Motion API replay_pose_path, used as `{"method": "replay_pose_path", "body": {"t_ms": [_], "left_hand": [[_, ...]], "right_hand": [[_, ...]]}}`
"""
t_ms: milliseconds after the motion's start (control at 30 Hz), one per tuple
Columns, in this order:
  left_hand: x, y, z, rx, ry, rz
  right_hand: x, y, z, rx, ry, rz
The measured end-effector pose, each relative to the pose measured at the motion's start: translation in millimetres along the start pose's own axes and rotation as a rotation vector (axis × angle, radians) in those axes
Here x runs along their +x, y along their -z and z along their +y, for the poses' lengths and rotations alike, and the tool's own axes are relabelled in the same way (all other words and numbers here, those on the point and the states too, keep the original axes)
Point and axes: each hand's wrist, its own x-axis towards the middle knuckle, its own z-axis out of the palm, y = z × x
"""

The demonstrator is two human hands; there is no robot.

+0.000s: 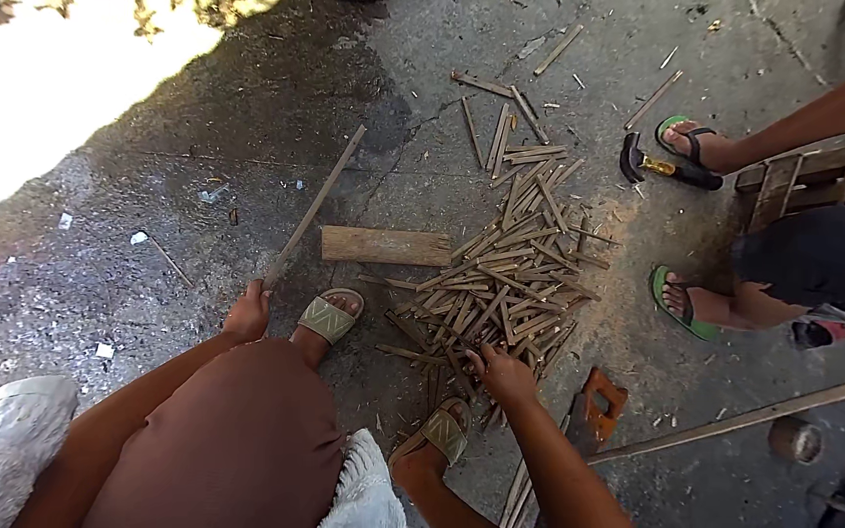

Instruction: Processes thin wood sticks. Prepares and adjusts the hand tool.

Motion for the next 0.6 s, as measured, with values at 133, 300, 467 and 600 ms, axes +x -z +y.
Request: {"method": "replay_pose_path", "body": {"t_ms": [133,300,467,600], "left_hand": [[-1,-1,-3,0.002,0.007,0.011],[1,0,4,0.036,-0.012,-0.058],[10,10,32,0.072,-0.151,-0.055],[33,12,67,0.160,-0.308,-0.110]], "right_hand": [[9,6,-10,0.025,-0.065,0.003],[24,19,-23,0.151,-0.175,0.004],[16,3,-5,0.246,-0.061,0.143],[2,-12,-26,0.474,-0.136,0.291]]}}
